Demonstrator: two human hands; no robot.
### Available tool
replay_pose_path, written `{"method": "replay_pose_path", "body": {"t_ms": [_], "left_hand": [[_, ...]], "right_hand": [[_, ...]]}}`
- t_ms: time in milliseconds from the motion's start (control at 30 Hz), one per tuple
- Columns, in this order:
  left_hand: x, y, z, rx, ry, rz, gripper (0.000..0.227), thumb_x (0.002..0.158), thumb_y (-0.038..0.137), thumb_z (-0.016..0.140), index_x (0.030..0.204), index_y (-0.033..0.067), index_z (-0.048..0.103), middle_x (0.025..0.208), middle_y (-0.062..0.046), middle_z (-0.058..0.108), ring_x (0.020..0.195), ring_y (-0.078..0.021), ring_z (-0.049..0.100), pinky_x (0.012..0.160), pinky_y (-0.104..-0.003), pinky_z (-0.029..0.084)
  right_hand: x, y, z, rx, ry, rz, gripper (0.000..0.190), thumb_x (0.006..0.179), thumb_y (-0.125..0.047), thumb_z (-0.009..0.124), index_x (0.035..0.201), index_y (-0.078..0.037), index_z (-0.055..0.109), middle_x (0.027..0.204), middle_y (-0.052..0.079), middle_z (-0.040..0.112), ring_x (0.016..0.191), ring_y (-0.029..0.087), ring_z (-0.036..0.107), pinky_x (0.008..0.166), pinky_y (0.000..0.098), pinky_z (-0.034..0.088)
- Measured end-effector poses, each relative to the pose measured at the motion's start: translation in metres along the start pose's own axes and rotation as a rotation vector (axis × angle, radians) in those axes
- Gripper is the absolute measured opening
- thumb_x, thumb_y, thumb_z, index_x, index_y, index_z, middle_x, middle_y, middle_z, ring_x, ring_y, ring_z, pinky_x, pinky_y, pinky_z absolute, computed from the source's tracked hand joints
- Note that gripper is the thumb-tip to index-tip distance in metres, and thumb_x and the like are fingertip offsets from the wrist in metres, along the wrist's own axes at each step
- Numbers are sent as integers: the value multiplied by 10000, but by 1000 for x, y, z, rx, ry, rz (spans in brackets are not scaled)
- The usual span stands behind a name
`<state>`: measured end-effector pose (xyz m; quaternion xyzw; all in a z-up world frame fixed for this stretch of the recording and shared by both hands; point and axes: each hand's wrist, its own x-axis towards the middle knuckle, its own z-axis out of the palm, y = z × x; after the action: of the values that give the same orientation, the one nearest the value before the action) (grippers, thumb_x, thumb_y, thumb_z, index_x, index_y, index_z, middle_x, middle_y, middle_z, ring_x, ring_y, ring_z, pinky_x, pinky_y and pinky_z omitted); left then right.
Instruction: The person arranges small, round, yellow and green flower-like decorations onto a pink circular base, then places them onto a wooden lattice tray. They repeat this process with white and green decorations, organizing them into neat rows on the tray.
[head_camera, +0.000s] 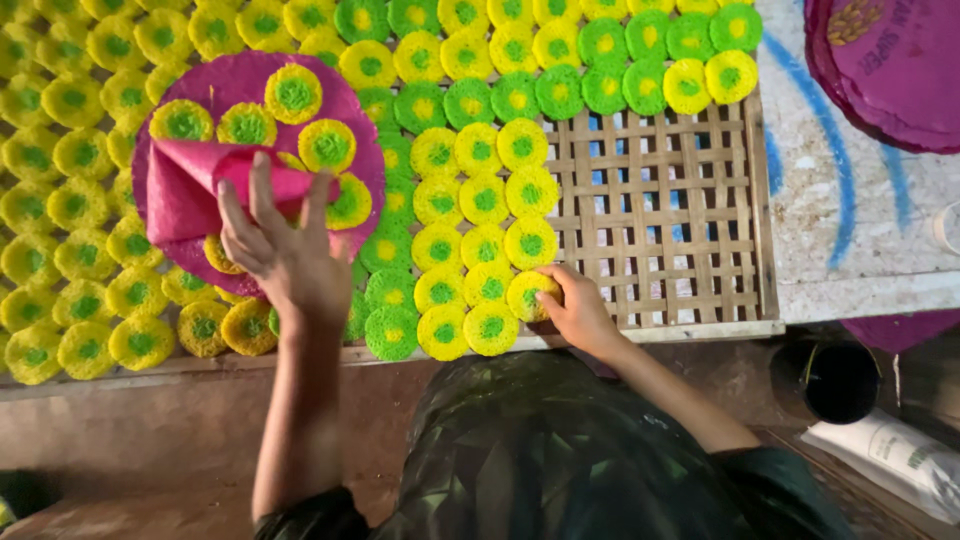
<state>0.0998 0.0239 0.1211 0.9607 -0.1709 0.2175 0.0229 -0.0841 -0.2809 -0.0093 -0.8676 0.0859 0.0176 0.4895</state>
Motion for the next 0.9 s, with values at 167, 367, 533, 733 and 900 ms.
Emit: {"method": "replay_pose_path", "body": {"t_ms": [167,367,533,733,900], "left_hand": [[10,-76,35,198,-64,58,347,976,45,737,1274,222,760,1461,-12,596,1381,-265,486,1080,-419,461],[54,-144,55,221,26,144,91,1080,220,730,1015,173,773,1233,-25,675,1210,-229,553,1051,-431,464],[73,-73,0,-37,104,93,42,1034,141,687,1056,143,724,1179,-52,649,1183,-280,553,991,-442,469],[80,86,-95,-112,201,330,273,802,209,733,1061,139,685,1069,-11,626,1021,-248,564,788,-411,452],[85,166,-128,-171,213,402,204,806,227,767,980,155,689,942,-44,595,946,-259,560,777,-418,437]], "right_hand": [[5,-23,-2,-218,128,-148,357,887,-75,723,1226,-40,616,1121,175,634,1035,412,631,843,473,519],[17,-46,-19,-239,267,-312,369,912,-124,757,1245,-58,611,1235,173,539,1143,403,566,911,464,505],[46,-76,-36,8,198,-361,396,928,-181,772,1273,-70,612,1296,149,565,1175,320,602,902,417,535],[63,-137,-63,322,-105,-467,851,830,-418,845,1495,-51,461,1429,127,556,1309,268,581,1081,409,482],[49,-153,-107,661,-139,-499,1040,869,-570,795,1624,-62,291,1586,121,452,1482,235,470,1250,405,374]]}}
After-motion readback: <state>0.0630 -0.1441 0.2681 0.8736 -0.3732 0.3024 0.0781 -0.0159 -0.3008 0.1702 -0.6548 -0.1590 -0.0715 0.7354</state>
